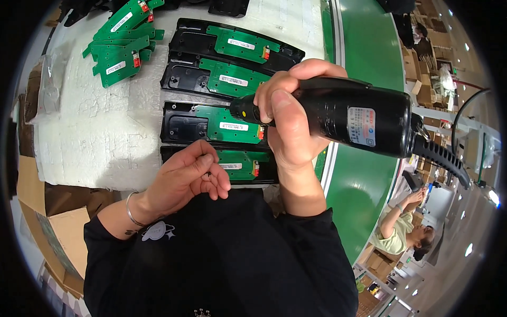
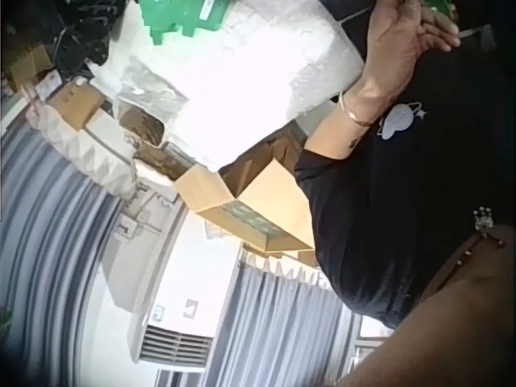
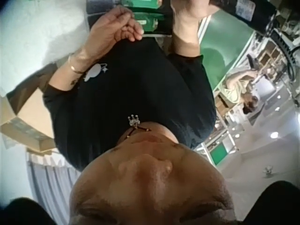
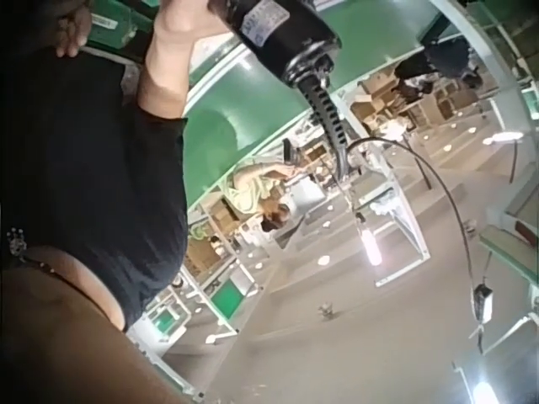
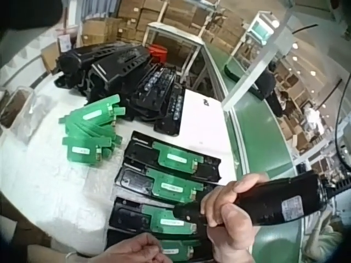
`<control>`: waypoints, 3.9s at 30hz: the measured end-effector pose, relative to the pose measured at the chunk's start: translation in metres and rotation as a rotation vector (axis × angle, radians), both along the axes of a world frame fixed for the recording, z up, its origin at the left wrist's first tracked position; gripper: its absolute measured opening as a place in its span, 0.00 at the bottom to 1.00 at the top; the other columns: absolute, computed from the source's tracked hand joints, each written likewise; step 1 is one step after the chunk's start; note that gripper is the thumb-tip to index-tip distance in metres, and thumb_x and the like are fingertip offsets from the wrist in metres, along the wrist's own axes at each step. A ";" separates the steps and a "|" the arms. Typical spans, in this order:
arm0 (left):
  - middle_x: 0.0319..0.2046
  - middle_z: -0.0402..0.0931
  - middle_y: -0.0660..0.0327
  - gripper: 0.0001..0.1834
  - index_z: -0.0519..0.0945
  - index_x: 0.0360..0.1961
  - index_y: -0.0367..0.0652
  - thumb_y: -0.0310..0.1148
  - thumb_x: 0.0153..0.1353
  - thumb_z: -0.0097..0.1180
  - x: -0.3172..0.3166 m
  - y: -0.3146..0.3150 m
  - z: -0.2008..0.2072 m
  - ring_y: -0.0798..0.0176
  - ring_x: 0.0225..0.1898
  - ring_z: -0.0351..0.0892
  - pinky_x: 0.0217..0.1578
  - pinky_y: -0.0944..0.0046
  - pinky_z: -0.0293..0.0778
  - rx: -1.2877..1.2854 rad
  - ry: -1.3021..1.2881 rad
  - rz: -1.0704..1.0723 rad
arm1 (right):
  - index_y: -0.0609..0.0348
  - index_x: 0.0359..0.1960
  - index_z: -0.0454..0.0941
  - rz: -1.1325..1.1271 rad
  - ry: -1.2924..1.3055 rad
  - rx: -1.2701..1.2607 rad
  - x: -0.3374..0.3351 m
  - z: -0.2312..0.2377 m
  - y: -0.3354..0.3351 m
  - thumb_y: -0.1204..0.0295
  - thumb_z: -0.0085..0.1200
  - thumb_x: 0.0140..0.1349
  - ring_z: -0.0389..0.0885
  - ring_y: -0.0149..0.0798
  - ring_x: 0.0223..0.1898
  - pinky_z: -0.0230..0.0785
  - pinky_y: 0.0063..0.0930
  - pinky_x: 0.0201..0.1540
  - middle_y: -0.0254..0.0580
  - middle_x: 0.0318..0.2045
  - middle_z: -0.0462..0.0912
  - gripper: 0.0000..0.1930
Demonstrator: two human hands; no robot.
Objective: Assemble electronic components by securing circuit boards to plastic housings using an electric screwdriver.
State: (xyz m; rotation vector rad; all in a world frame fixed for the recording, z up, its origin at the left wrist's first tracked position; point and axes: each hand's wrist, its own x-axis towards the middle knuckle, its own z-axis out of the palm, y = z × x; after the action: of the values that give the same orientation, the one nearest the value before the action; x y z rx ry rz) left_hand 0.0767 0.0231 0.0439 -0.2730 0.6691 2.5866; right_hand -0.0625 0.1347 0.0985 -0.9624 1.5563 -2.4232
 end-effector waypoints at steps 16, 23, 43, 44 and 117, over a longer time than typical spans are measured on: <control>0.28 0.76 0.61 0.07 0.76 0.34 0.36 0.28 0.55 0.55 -0.005 -0.006 0.005 0.72 0.30 0.75 0.30 0.75 0.71 0.013 -0.136 0.212 | 0.60 0.33 0.64 -0.021 0.014 0.195 -0.002 0.002 -0.019 0.78 0.43 0.44 0.58 0.28 0.13 0.58 0.26 0.21 0.34 0.13 0.61 0.11; 0.30 0.74 0.61 0.05 0.74 0.35 0.39 0.26 0.57 0.50 -0.009 -0.001 0.003 0.71 0.30 0.73 0.32 0.74 0.70 0.083 -0.120 0.314 | 0.60 0.40 0.63 0.206 0.120 -0.073 0.004 0.026 -0.001 0.80 0.40 0.44 0.62 0.25 0.16 0.56 0.21 0.24 0.26 0.14 0.64 0.17; 0.40 0.73 0.52 0.20 0.66 0.50 0.32 0.38 0.65 0.37 -0.004 0.003 0.011 0.61 0.39 0.75 0.43 0.66 0.72 0.235 -0.121 0.132 | 0.58 0.40 0.62 0.234 0.099 -0.015 0.024 0.026 -0.018 0.78 0.44 0.46 0.59 0.26 0.13 0.56 0.23 0.21 0.30 0.14 0.63 0.17; 0.40 0.73 0.52 0.20 0.66 0.50 0.32 0.38 0.65 0.37 -0.001 0.001 0.009 0.61 0.39 0.75 0.43 0.66 0.72 0.236 -0.120 0.138 | 0.60 0.41 0.62 0.054 0.047 0.093 0.029 0.022 -0.027 0.79 0.42 0.45 0.59 0.28 0.14 0.57 0.24 0.22 0.32 0.14 0.62 0.17; 0.32 0.75 0.60 0.07 0.72 0.37 0.38 0.29 0.60 0.48 0.002 0.017 -0.001 0.69 0.33 0.76 0.34 0.73 0.74 0.010 -0.112 0.139 | 0.60 0.34 0.60 0.271 0.085 0.185 0.026 0.004 0.034 0.85 0.49 0.48 0.69 0.32 0.21 0.64 0.27 0.27 0.41 0.21 0.70 0.14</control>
State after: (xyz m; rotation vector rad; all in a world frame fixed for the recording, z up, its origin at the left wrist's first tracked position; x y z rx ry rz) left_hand 0.0789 0.0403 0.0425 -0.4720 0.6166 2.6812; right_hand -0.0367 0.1688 0.1029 -1.1670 1.5290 -2.0434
